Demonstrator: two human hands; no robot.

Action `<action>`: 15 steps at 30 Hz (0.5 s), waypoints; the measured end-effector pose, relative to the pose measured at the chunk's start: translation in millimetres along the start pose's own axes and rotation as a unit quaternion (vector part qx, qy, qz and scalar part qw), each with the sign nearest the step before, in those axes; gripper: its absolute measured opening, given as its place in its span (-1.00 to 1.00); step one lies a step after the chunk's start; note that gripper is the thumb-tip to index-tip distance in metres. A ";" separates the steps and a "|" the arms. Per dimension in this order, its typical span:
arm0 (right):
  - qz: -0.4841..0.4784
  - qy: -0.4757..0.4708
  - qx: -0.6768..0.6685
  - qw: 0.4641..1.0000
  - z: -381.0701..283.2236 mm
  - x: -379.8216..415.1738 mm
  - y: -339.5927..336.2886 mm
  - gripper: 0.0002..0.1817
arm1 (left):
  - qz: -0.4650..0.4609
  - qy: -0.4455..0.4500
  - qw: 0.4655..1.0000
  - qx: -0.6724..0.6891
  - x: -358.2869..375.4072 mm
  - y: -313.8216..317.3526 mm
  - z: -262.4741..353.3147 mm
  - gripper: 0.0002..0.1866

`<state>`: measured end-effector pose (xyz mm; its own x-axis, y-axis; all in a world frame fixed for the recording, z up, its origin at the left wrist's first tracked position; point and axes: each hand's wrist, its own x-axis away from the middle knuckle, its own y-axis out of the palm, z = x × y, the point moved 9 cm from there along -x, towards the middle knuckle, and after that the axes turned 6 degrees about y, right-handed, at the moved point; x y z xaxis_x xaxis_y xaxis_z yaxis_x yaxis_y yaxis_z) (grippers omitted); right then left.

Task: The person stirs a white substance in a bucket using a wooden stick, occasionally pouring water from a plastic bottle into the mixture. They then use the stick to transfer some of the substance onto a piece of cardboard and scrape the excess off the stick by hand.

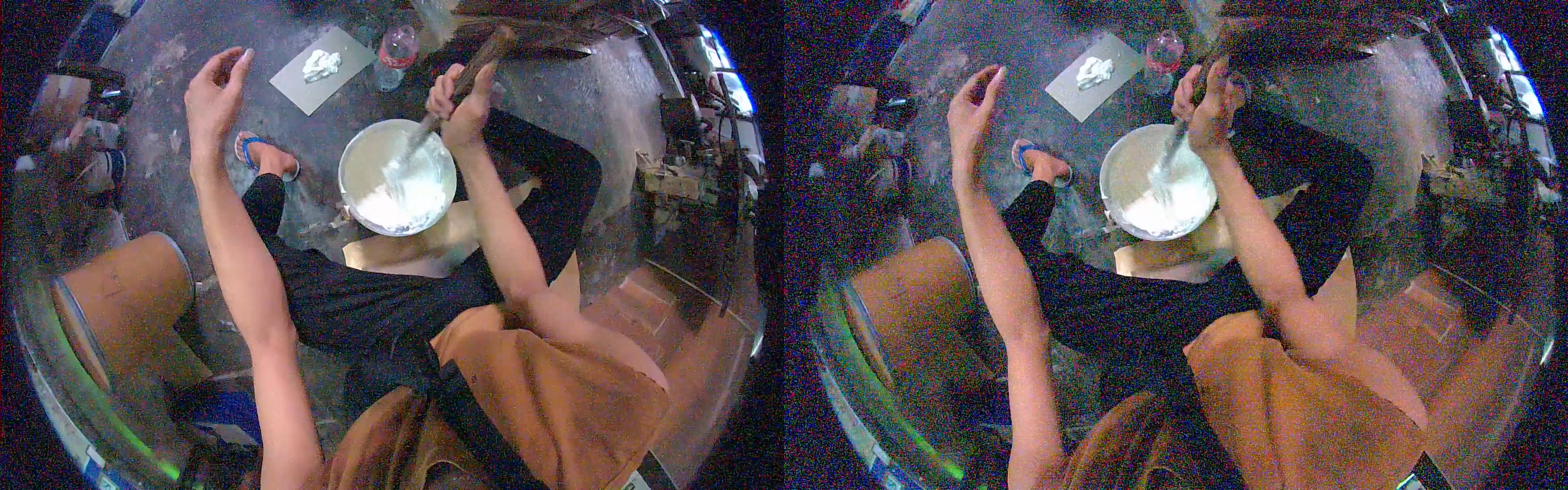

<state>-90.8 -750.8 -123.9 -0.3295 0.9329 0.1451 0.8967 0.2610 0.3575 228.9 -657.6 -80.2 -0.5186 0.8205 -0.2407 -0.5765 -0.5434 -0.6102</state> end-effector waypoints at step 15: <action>0.069 -0.081 -0.111 0.988 24.9 -8.1 -31.2 -0.27 | 0.079 0.031 0.996 -0.024 -4.6 -20.8 8.1 -0.58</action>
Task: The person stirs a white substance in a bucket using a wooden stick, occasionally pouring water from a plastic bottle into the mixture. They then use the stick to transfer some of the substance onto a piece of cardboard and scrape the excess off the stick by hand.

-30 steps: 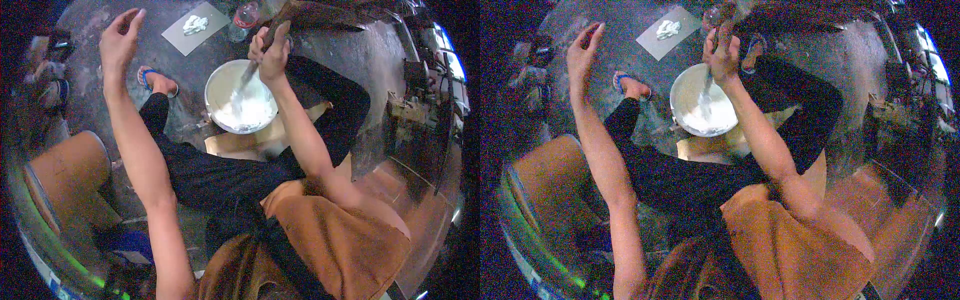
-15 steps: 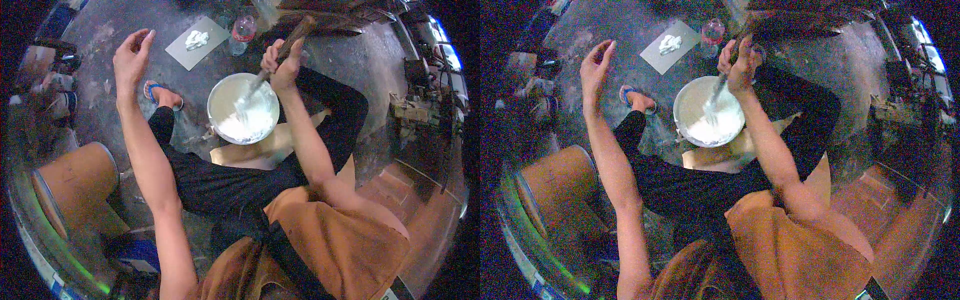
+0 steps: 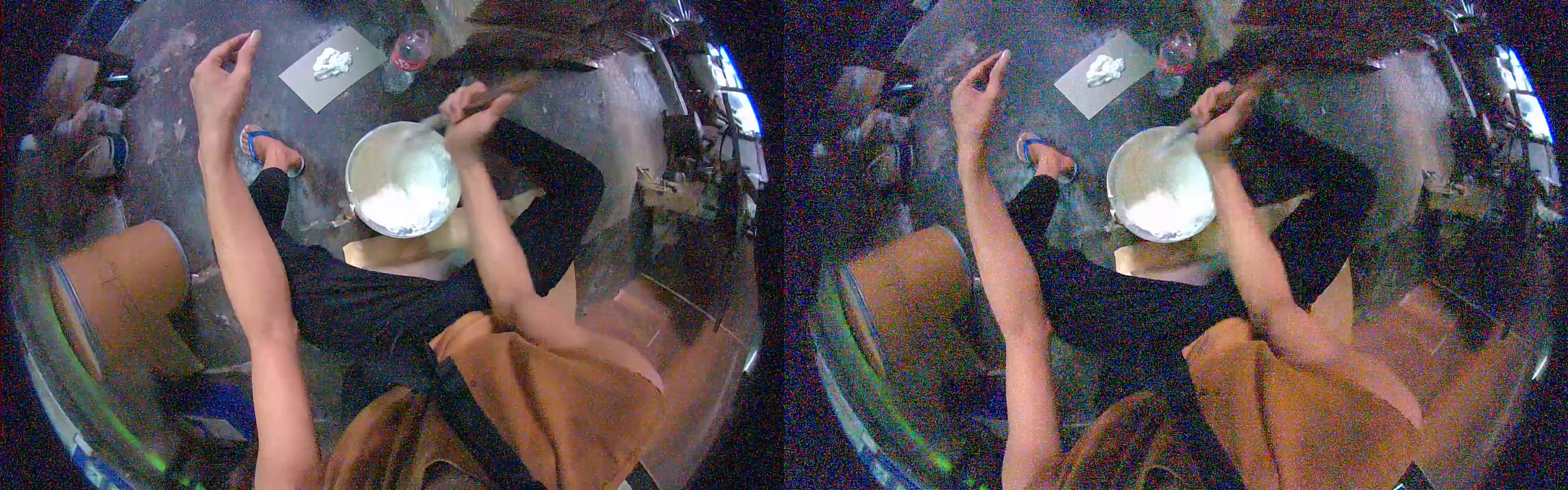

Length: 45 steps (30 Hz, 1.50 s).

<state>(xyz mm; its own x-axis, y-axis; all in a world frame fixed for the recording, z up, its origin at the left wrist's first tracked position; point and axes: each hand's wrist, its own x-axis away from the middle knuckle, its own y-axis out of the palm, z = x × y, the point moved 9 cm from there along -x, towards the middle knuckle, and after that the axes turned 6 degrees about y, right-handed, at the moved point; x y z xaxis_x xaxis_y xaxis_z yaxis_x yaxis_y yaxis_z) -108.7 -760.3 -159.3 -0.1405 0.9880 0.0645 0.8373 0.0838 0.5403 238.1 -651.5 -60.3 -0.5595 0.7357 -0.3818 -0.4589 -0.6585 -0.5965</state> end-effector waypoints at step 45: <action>-0.128 -0.032 0.198 0.971 61.1 4.1 0.4 -0.21 | -0.024 -0.043 0.997 0.054 16.3 -7.0 30.6 -0.68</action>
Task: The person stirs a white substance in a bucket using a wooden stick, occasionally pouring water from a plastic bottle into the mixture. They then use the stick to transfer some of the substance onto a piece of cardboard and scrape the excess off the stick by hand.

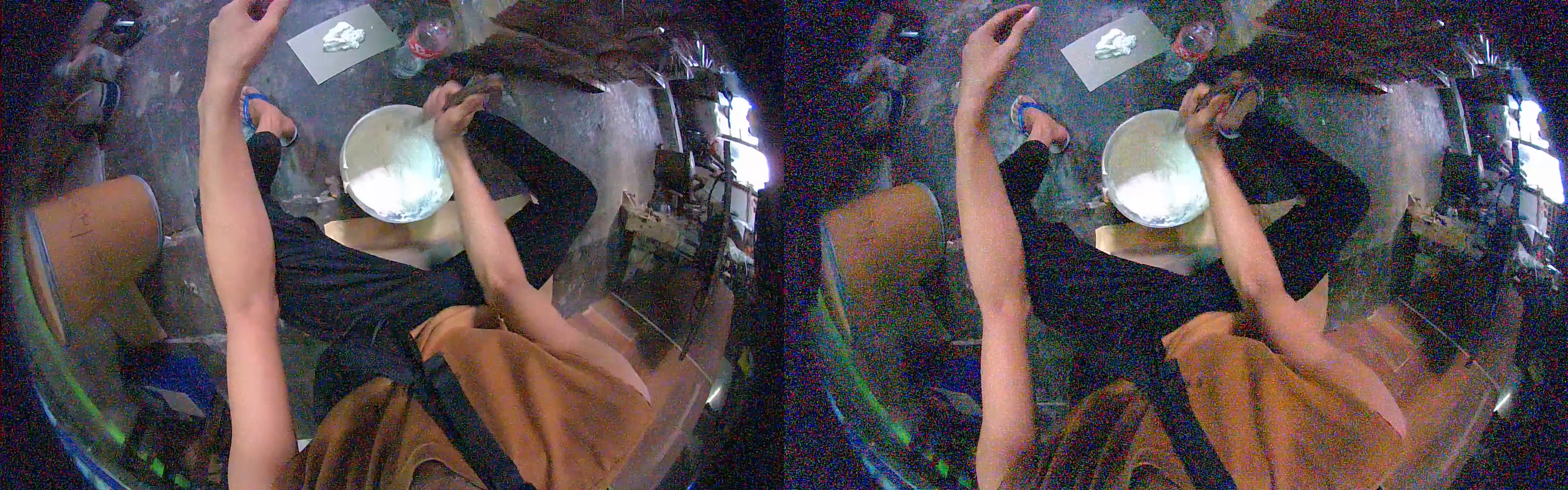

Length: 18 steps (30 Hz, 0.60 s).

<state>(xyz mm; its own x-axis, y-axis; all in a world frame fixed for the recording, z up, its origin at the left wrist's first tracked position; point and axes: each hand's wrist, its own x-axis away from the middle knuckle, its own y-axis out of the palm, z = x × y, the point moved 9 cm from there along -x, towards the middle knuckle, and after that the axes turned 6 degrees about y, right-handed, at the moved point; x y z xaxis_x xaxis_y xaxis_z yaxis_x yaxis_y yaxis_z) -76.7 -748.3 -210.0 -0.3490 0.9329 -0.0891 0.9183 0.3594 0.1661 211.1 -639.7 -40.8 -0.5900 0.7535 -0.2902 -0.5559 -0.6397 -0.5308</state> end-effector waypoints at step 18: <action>0.095 0.023 0.207 0.973 24.6 -10.8 -17.9 -0.26 | 0.011 0.007 1.000 0.024 0.4 -7.4 2.8 -0.68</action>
<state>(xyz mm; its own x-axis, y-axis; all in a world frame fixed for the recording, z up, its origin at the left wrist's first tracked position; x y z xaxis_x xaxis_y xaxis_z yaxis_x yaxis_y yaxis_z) -84.7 -765.4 -236.2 -0.1654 0.9850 -0.0492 0.9602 0.1494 -0.2358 213.4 -635.1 -34.8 -0.5945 0.7409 -0.3124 -0.5703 -0.6624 -0.4858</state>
